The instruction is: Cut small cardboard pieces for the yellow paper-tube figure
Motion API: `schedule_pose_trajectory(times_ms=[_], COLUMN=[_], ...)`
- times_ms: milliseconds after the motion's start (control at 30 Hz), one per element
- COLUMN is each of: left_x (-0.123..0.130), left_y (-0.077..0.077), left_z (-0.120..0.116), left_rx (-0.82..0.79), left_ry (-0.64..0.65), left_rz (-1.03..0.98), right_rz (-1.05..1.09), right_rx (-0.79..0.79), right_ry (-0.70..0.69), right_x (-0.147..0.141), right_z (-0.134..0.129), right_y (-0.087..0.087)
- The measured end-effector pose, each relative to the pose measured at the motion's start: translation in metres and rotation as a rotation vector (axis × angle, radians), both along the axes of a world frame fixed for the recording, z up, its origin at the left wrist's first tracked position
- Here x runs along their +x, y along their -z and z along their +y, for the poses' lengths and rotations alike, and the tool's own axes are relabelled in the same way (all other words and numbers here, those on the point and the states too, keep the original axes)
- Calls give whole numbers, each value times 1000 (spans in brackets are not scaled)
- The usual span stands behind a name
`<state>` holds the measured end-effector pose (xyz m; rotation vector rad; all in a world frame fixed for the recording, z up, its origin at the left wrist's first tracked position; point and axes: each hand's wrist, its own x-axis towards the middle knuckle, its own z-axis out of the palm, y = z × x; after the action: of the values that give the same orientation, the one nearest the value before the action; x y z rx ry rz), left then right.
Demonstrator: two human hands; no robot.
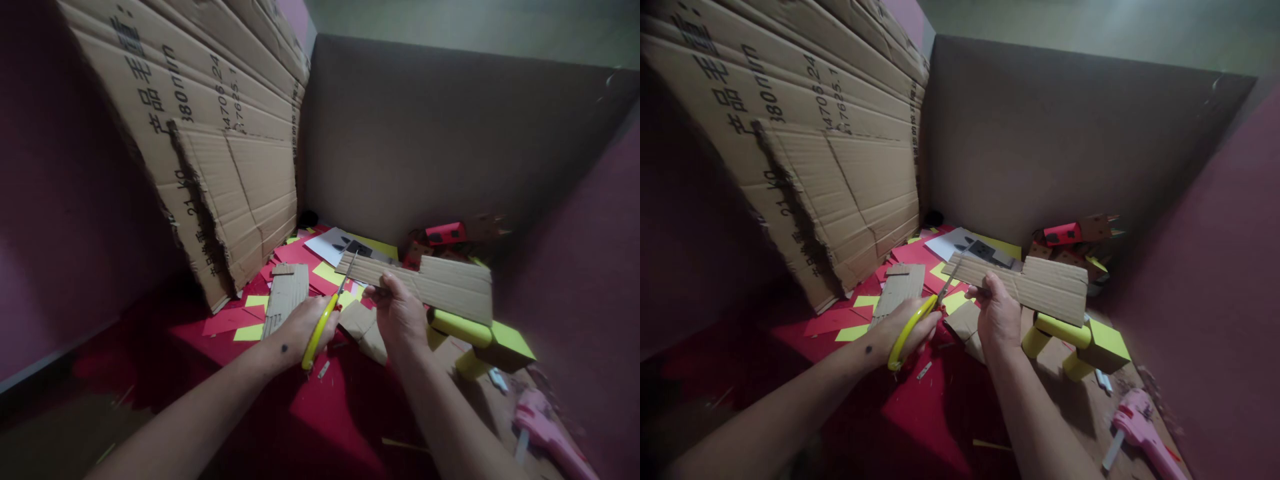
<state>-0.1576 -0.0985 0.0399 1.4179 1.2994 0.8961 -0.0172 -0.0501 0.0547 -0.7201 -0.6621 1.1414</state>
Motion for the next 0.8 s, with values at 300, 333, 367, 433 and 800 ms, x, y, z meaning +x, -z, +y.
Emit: schedule_pose_trajectory(times_ms=[300,333,367,433,800], left_x=[-6,-7,-8,-13,-31], left_y=[13,14,15,16,10], left_z=[9,12,16,19,-37], left_rx=[47,42,37,22,227], left_ry=[-43,-47,-48,-32,-52], left_rz=[68,69,73,99,795], right_rz=[-141,-157,-174,-210,-211], right_rx=[-48,-56,-65,-86,-316], right_ry=[-38,-43,-46,-49,-183], right_x=[-9,-11,-12,-14,-12], right_z=[10,10,11,14,95], right_y=[14,16,18,21,17])
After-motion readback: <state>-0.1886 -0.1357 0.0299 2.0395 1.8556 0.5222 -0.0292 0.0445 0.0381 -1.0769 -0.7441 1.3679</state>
